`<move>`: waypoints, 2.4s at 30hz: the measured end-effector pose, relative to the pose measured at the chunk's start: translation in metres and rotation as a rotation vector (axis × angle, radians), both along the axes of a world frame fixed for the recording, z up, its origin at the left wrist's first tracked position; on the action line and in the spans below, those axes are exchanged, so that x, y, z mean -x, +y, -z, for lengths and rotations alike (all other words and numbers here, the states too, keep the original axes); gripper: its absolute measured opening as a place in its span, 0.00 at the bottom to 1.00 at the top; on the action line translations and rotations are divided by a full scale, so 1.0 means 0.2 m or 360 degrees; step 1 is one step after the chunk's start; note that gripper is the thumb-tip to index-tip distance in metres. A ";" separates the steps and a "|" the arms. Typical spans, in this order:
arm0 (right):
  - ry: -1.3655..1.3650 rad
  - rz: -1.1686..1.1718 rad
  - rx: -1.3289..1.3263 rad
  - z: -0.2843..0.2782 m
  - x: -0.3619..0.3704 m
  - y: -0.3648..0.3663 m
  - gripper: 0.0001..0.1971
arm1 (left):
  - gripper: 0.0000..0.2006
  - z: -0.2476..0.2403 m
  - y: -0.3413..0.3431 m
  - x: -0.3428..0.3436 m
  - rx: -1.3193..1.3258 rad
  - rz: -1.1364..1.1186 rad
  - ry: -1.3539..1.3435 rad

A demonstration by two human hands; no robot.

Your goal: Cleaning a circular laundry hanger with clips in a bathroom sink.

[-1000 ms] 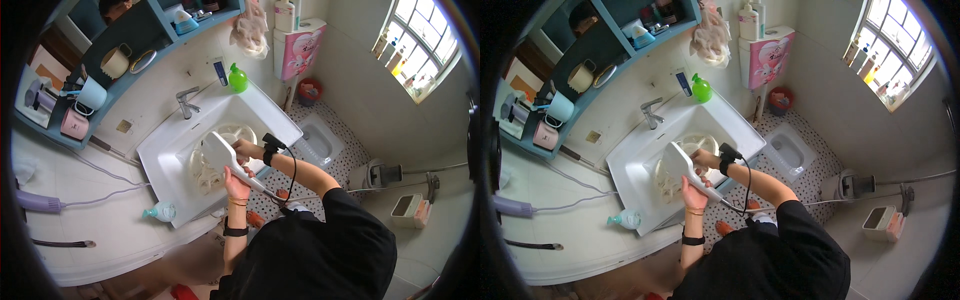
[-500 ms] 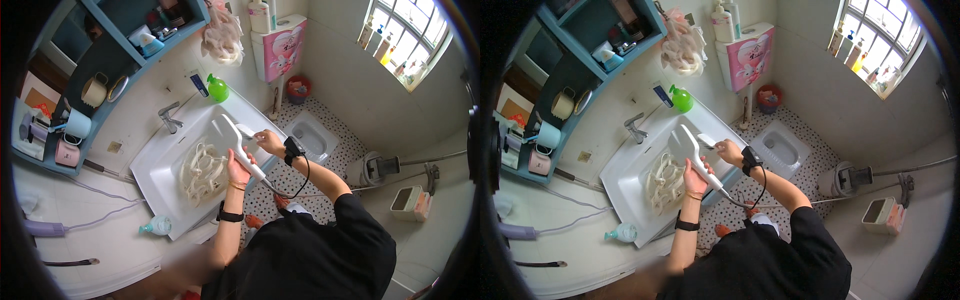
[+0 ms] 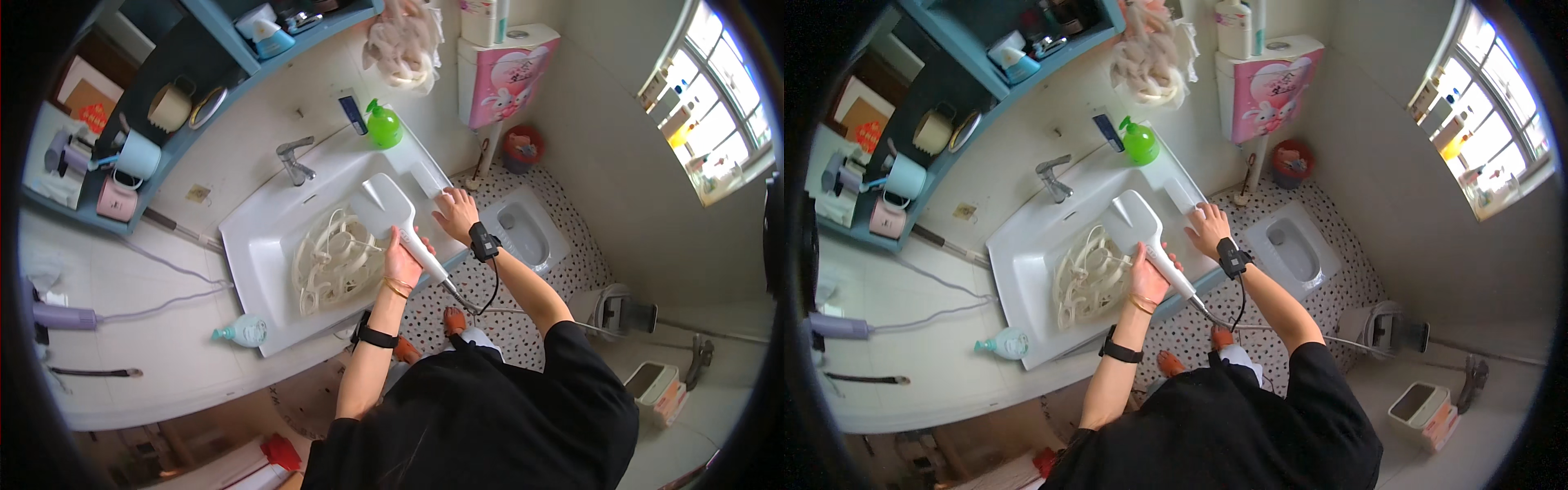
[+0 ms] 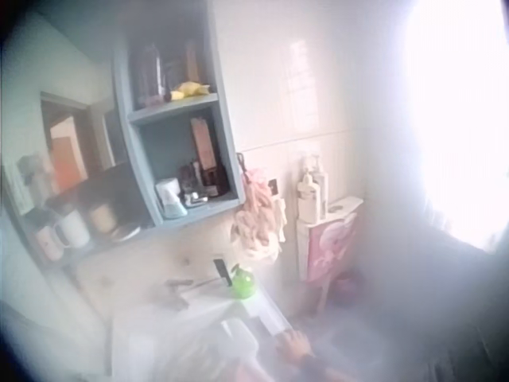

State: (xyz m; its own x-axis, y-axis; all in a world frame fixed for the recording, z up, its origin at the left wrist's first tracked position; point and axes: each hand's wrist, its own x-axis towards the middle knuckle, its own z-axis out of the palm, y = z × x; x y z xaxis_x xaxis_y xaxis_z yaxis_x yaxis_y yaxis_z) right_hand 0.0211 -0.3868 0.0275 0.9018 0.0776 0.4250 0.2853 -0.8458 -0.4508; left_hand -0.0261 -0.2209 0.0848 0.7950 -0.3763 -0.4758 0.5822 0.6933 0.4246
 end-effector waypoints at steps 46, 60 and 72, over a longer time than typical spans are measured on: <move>0.1889 -0.0668 -0.2494 -0.11 -0.36 0.52 0.20 | 0.22 0.05 0.15 0.13 0.0119 -0.0175 -0.0176; 0.1795 -0.0251 -0.2686 -0.27 -0.47 0.46 0.15 | 0.21 0.07 0.14 0.12 0.0172 -0.0288 -0.0109; 0.1842 -0.0467 -0.2211 -0.13 -0.44 0.50 0.18 | 0.21 -0.01 0.15 0.10 0.0269 -0.0255 -0.0151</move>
State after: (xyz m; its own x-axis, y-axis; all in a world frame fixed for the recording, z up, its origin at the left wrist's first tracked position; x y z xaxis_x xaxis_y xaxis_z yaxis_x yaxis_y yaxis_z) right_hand 0.1088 -0.2862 0.0537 0.7791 0.4449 -0.4416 -0.5900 0.2825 -0.7563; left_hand -0.0465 -0.1918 0.0858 0.8890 -0.3096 -0.3373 0.4222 0.8396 0.3419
